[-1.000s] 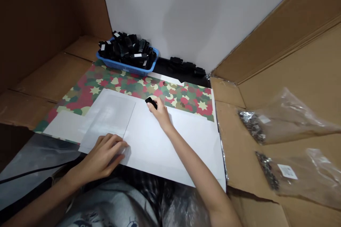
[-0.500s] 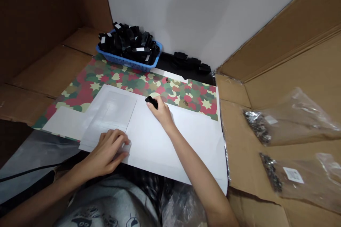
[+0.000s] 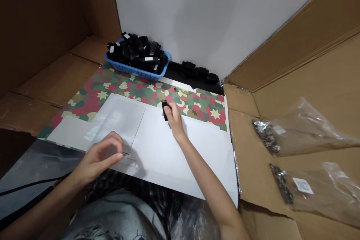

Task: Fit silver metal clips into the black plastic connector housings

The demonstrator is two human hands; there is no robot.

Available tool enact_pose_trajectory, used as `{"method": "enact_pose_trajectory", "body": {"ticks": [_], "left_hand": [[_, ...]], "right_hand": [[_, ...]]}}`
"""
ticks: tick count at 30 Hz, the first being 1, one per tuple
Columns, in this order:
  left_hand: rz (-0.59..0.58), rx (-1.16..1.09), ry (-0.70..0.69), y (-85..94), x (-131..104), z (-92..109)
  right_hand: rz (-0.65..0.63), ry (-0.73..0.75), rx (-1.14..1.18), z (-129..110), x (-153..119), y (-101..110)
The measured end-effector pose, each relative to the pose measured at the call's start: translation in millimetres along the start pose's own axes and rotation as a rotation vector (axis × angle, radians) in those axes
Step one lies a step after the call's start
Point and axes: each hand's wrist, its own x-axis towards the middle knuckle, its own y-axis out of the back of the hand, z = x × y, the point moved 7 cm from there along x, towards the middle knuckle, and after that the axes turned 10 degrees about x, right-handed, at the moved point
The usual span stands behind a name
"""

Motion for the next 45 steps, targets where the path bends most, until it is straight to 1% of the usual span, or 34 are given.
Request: {"method": "enact_pose_trajectory", "body": {"ticks": [2,3,4,6,8,9,12,15,17,20,23,30,35,41,45], "left_hand": [[0.119,-0.154,0.038,11.9,2,8],[0.164,-0.222,0.053,14.8,4,13],[0.192,-0.288,0.066,15.2,7,19],[0.213,-0.423,0.080,10.1,15,31],[0.218,-0.546,0.074,1.0,25,42],[0.213,-0.595,0.066,-4.2,29,47],[0.201,-0.667,0.043,-18.0,37,54],[0.248,-0.615,0.041,-22.9,38,53],[0.293,-0.554,0.047,-22.2,37,52],[0.332,-0.474,0.046,-19.7,36,53],[0.345,-0.424,0.044,-17.8,38,54],[0.349,-0.395,0.043,-17.2,40,53],[0.357,-0.352,0.045,-16.8,40,56],[0.472,-0.248,-0.027,-13.3,39,61],[0.551,-0.139,-0.088,-12.0,38,58]], "right_hand": [[0.008,0.017,0.128,-17,-4,2],[-0.008,0.033,0.184,-28,-8,1],[-0.032,0.040,0.232,-38,-14,-2],[-0.096,0.005,0.303,-52,-31,-14],[-0.134,-0.059,0.375,-56,-53,-28],[-0.131,-0.088,0.417,-55,-64,-35],[-0.037,-0.151,0.535,-46,-91,-49],[0.071,-0.166,0.590,-38,-103,-55],[0.101,-0.157,0.589,-37,-104,-58],[0.107,-0.140,0.576,-37,-103,-61],[0.109,-0.120,0.581,-36,-102,-61],[0.088,-0.109,0.604,-33,-101,-62],[0.117,-0.108,0.586,-32,-100,-60],[0.102,-0.111,0.668,-33,-99,-59],[0.130,-0.157,0.690,-33,-100,-57]]}}
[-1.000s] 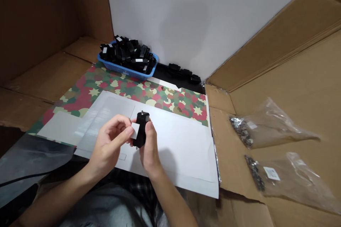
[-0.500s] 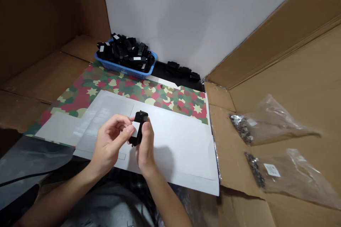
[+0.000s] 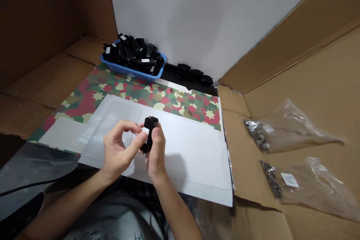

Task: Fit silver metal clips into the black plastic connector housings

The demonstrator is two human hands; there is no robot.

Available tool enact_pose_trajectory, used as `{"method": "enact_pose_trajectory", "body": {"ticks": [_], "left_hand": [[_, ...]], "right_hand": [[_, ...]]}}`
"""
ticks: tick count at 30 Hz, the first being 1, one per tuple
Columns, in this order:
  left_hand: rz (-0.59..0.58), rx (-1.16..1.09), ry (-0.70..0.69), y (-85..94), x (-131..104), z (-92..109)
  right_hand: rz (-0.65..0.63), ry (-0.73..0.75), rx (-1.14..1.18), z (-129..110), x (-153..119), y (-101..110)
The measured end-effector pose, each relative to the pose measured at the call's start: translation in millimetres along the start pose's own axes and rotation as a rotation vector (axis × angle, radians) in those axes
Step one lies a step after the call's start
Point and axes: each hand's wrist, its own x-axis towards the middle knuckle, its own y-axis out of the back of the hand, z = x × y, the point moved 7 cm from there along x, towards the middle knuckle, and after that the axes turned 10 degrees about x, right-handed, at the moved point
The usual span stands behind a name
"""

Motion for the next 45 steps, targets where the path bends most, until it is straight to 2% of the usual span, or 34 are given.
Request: {"method": "enact_pose_trajectory", "body": {"ticks": [3,7,9,12,16,21,25,26,27,29,31,32,34,37,39,41,43,45], "left_hand": [[0.005,0.028,0.023,1.3,2,-10],[-0.191,-0.118,0.096,-10.8,8,-18],[-0.301,-0.161,0.046,-18.3,9,-14],[-0.383,-0.161,-0.049,-23.2,8,-7],[-0.470,-0.172,-0.055,-24.4,4,-7],[-0.601,-0.156,-0.058,-21.6,1,-10],[-0.560,-0.050,-0.100,-17.9,4,-16],[-0.529,-0.040,-0.084,-17.0,8,-19],[-0.495,-0.045,-0.051,-15.3,14,-23],[-0.409,-0.098,0.041,-7.7,35,-31],[-0.267,-0.133,0.094,10.2,69,-34],[-0.171,-0.117,0.090,23.3,89,-34],[0.052,0.075,0.044,54.4,135,-31],[0.185,0.197,0.072,81.3,208,-40],[0.225,0.292,0.124,86.5,251,-50],[0.184,0.379,0.171,79.0,285,-62],[0.101,0.469,0.200,65.6,307,-71],[0.018,0.558,0.202,53.8,317,-77]], "right_hand": [[0.024,0.006,-0.007,-1,0,0],[-0.014,0.040,-0.025,-1,1,-5],[-0.007,0.038,0.002,0,0,-5],[0.025,0.018,0.099,2,-4,-6],[0.063,-0.021,0.187,2,-9,-10],[0.148,-0.128,0.137,11,-15,-7],[0.319,-0.220,0.118,33,-10,7],[0.314,-0.205,0.092,34,-2,8],[0.254,-0.174,0.045,32,7,6],[0.071,-0.057,-0.107,18,28,-1],[-0.058,0.087,-0.272,-2,43,-2],[-0.069,0.147,-0.335,-12,48,3],[-0.022,0.234,-0.409,-27,52,21],[0.021,0.283,-0.468,-34,49,45],[0.024,0.288,-0.499,-31,45,54],[0.031,0.297,-0.523,-29,41,60],[0.042,0.309,-0.535,-28,39,63],[0.048,0.313,-0.540,-29,38,65]]}}
